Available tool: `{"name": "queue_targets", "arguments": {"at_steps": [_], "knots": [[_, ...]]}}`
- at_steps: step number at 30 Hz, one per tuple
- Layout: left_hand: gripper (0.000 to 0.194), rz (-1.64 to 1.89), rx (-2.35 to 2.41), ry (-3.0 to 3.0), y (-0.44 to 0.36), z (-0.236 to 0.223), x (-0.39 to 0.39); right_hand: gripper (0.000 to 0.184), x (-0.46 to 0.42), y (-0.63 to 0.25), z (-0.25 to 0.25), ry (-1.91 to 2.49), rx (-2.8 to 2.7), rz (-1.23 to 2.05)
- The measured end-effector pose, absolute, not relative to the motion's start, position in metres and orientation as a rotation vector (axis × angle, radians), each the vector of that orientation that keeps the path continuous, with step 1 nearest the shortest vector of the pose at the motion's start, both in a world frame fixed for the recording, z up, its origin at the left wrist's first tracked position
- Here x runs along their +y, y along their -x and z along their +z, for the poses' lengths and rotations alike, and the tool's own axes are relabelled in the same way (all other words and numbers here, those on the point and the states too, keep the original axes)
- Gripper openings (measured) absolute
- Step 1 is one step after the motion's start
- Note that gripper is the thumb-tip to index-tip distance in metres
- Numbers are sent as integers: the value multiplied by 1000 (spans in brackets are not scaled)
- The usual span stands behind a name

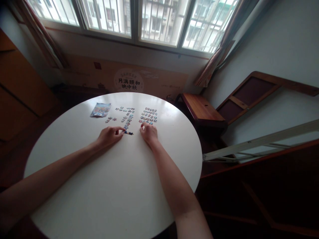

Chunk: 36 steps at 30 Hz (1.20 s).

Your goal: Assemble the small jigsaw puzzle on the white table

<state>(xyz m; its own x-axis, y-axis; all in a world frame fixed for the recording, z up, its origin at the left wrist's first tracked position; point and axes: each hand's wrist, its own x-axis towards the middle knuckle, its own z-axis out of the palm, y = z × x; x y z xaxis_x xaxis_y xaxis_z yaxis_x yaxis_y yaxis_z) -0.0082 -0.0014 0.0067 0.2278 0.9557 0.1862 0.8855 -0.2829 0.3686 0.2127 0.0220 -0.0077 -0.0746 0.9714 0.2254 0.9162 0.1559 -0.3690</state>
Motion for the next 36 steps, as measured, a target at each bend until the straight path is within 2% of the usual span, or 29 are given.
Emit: {"name": "queue_targets", "arguments": {"at_steps": [36], "knots": [[32,582,1678,-2346,12,1,3,19,22,-212,-8,1795,-2022,188]]}}
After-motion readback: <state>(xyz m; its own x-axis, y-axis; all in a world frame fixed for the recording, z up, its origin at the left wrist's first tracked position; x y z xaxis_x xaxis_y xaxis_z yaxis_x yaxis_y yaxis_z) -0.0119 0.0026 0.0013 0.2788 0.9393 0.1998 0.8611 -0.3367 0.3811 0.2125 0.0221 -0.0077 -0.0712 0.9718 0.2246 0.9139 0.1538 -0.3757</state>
